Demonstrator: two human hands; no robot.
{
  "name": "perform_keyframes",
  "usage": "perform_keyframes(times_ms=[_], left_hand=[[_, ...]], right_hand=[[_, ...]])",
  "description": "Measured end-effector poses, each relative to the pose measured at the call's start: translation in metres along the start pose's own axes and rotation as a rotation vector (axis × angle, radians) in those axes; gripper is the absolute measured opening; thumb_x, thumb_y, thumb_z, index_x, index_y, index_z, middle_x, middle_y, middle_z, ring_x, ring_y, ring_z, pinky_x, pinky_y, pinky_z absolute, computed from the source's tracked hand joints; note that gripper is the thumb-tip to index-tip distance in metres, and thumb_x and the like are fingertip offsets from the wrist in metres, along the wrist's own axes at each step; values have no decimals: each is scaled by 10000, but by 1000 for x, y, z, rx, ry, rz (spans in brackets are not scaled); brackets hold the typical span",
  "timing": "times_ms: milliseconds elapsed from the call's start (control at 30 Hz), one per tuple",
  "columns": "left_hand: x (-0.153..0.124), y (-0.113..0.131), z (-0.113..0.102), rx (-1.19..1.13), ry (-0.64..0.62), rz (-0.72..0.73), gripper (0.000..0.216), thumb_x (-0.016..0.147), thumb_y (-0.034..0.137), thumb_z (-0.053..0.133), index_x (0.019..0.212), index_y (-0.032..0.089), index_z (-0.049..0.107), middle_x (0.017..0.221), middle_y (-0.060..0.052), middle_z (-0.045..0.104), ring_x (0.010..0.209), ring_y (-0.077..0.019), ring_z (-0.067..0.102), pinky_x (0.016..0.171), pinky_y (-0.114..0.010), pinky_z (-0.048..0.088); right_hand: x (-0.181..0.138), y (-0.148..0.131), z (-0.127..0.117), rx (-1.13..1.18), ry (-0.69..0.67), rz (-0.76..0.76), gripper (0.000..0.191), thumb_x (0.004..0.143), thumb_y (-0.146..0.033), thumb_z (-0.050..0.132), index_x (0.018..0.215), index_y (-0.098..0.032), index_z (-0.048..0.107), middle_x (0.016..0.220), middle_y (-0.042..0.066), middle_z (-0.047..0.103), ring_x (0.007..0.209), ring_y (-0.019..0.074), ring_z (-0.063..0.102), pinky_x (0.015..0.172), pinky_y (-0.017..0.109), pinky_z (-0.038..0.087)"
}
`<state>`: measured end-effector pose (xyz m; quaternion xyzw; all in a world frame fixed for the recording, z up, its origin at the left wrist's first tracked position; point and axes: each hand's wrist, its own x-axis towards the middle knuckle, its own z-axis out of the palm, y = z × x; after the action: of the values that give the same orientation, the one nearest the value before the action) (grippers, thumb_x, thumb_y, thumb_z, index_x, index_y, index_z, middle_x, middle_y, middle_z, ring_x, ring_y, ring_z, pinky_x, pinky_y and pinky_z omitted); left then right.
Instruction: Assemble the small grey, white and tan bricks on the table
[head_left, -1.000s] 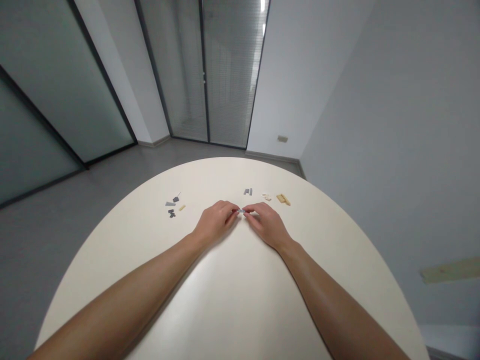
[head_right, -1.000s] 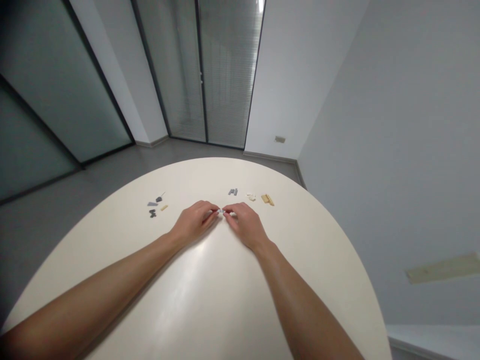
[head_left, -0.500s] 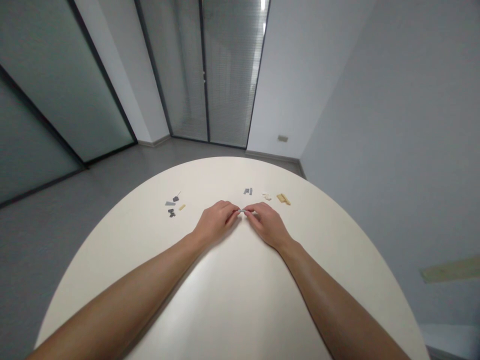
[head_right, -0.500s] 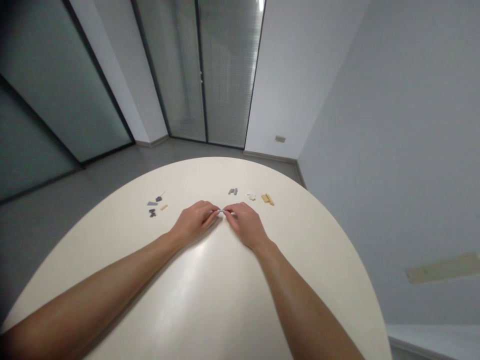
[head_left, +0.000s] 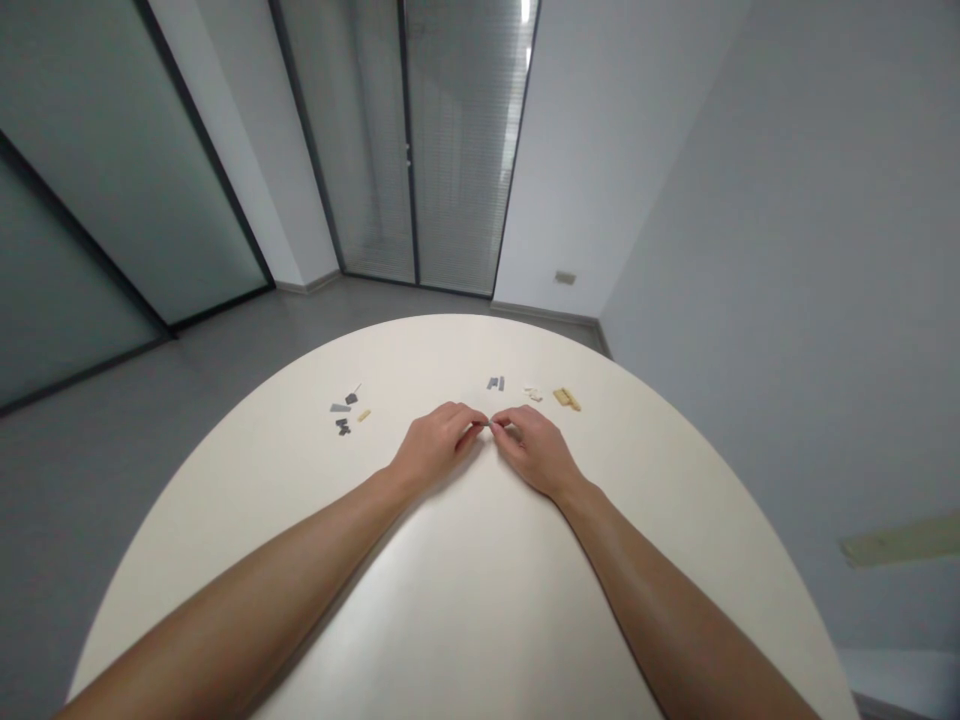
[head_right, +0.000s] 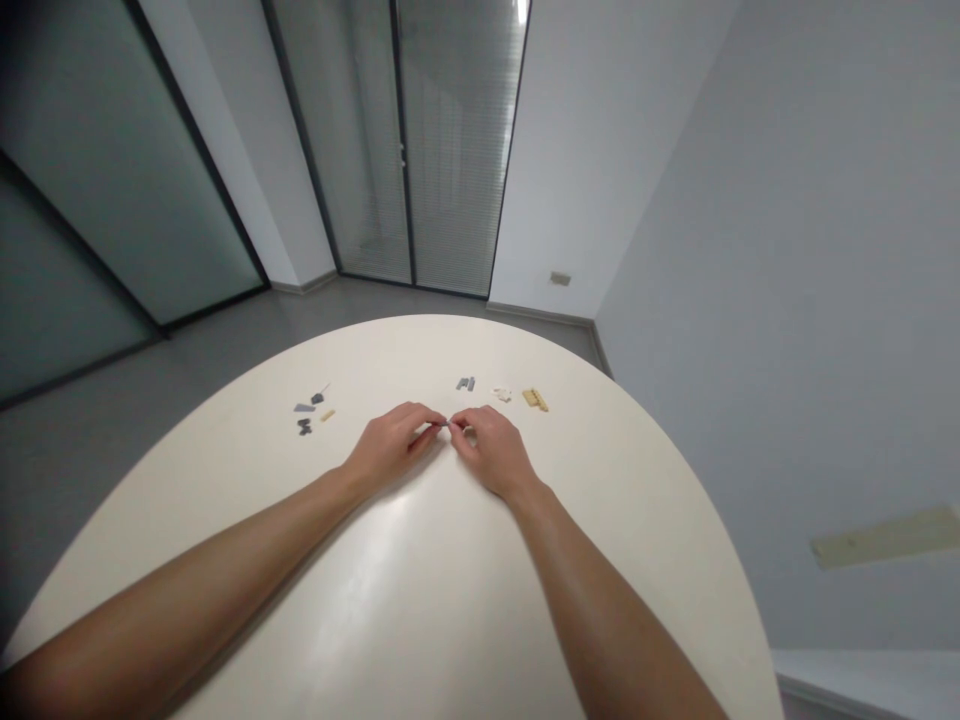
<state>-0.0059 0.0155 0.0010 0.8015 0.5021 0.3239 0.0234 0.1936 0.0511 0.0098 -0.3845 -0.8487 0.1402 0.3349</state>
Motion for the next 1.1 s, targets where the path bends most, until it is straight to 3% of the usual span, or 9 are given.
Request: perform_keyframes(times_ms=[1100], left_hand=[[0, -1, 1, -31, -8, -54, 149, 950, 249, 544, 1066, 256, 638, 1027, -7, 722, 956, -166, 658, 776, -299, 511]], right_hand=[[0, 1, 1, 7, -35, 26, 123, 961, -245, 552, 964, -228, 674, 907, 41, 710, 862, 189, 632, 790, 310, 467]])
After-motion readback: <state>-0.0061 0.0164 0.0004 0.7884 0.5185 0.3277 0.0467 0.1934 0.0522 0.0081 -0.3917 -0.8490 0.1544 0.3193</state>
